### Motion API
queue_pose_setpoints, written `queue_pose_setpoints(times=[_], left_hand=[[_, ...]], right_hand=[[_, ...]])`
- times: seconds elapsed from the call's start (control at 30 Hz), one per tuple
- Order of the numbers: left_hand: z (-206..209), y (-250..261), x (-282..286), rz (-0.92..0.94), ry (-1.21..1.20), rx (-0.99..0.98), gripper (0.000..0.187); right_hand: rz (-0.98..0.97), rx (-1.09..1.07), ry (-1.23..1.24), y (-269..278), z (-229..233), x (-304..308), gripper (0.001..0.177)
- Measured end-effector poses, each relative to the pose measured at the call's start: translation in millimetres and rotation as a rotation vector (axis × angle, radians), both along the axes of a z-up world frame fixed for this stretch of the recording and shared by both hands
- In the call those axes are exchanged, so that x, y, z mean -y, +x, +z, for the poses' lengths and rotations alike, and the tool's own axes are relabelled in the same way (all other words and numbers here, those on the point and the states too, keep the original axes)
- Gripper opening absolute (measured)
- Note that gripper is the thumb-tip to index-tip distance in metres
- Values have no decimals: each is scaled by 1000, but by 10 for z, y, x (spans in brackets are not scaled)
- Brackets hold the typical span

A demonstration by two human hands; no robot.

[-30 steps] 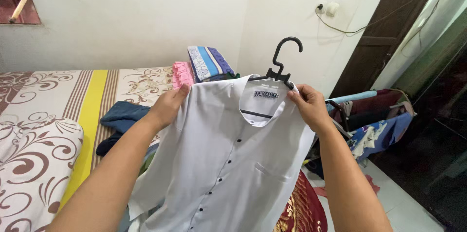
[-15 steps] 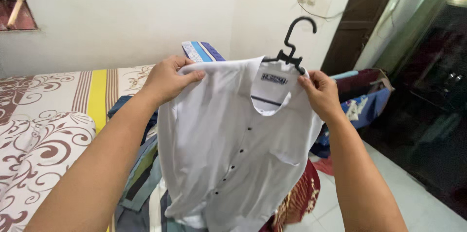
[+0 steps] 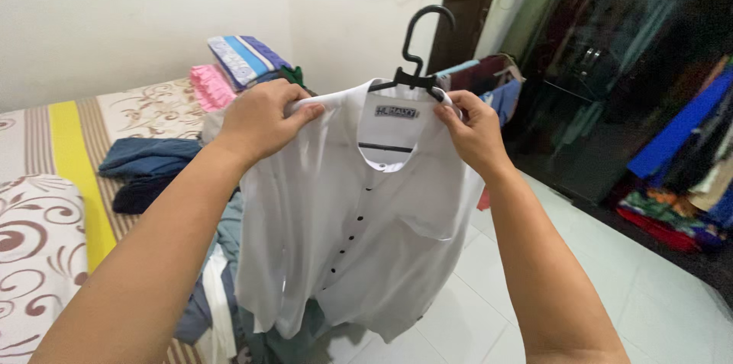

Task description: The person takes a white shirt from a closet, buttons it and fastens the collar, then takes a green shirt from a bed and places both shirts into the closet.

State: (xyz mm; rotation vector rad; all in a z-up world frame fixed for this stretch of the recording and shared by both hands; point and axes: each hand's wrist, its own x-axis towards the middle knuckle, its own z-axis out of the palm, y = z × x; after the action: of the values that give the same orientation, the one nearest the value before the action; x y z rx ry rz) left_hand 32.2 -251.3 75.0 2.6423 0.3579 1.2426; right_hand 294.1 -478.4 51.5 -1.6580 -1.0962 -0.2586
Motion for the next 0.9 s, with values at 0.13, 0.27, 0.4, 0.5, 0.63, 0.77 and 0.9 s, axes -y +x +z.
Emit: queue_pose_setpoints(times=[0.13, 0.27, 0.4, 0.5, 0.63, 0.77, 0.9], left_hand=[[-6, 256, 304, -21, 37, -28, 39], [44, 534, 590, 24, 128, 100, 41], [147, 824, 746, 84, 186, 170, 39], [177, 1025, 824, 125, 202, 179, 38], [155, 1168, 719, 221, 250, 255, 36], [78, 1183, 575, 366, 303, 303, 37], [-63, 1185, 523, 327, 381, 352, 30]], right_hand=[[27, 84, 3, 65, 66, 308, 15], [114, -14, -16, 310, 158, 733, 21], [72, -124, -90, 680, 166, 1251, 34], [84, -307, -169, 1063, 13, 1684, 42], [-6, -397, -378, 1635, -405, 2184, 42], [-124, -410, -313, 2199, -870, 2566, 28], [-376, -307, -93, 2426, -936, 2735, 18]])
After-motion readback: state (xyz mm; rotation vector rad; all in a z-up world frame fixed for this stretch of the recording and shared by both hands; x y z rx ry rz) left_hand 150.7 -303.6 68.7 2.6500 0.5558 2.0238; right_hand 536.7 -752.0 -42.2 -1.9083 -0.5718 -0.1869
